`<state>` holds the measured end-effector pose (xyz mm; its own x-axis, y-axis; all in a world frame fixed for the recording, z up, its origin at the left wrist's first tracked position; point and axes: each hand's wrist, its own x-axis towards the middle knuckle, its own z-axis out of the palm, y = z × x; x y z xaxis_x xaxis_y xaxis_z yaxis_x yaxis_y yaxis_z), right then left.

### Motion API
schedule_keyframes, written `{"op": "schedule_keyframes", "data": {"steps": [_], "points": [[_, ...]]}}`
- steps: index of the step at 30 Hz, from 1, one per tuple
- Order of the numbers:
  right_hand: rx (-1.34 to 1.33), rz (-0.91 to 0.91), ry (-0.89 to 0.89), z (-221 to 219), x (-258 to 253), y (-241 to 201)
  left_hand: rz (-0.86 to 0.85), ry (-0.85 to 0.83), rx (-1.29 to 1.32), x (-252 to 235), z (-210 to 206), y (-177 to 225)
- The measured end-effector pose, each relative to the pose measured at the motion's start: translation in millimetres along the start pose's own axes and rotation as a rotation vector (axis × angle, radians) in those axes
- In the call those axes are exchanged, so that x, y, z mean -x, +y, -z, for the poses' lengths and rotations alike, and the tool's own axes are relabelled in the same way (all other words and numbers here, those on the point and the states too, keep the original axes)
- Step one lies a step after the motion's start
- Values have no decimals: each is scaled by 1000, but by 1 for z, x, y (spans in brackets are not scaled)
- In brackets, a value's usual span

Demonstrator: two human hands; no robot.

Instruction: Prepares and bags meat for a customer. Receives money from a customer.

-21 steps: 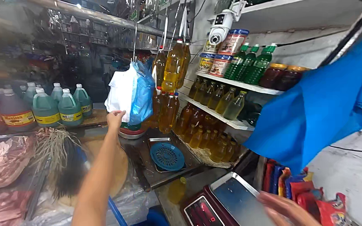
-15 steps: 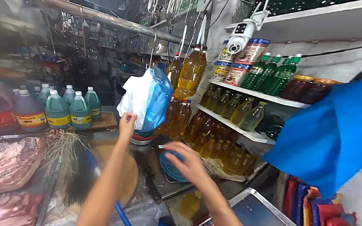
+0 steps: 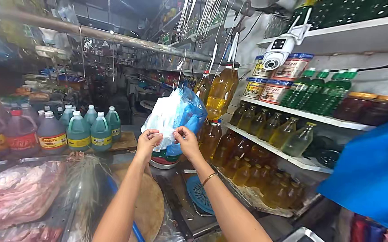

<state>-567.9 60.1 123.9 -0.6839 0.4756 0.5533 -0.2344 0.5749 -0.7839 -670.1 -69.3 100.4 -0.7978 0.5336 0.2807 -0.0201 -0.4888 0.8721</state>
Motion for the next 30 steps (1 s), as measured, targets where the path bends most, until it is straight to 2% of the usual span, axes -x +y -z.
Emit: {"op": "schedule_keyframes", "data": {"steps": [3,6,8,10,12,14,16,17,19,21,23,25,27,30], "points": [[-153,-35,83,13,3,3,-23,111,53,-6,-1,-10],[93,-3,-34,29,29,11,3,113,-2,-1,-3,-19],[329,65,-126,34,62,12,29,-2,-28,6,-8,-23],[447,140,-191,30,109,15,37,-106,-36,18,-16,-30],[456,157,-250,20,167,24,76,-175,-39,40,-21,-41],[419,98,-385,14,227,30,159,-229,-100,75,-28,-56],[407,41,-478,27,271,29,243,-414,-181,112,-32,-80],[416,41,-396,42,286,24,278,-538,-209,129,-33,-93],[438,76,-32,85,300,19,323,-822,-246,156,-37,-113],[312,46,206,134,304,17,334,-1061,-241,178,-48,-126],[-11,-48,219,168,314,28,322,-1207,-252,194,-67,-129],[-334,-212,179,181,338,45,271,-1270,-282,205,-90,-124],[-441,-348,165,184,370,50,179,-1278,-310,211,-112,-124],[-436,-466,186,184,411,24,75,-1269,-445,224,-138,-126]]}}
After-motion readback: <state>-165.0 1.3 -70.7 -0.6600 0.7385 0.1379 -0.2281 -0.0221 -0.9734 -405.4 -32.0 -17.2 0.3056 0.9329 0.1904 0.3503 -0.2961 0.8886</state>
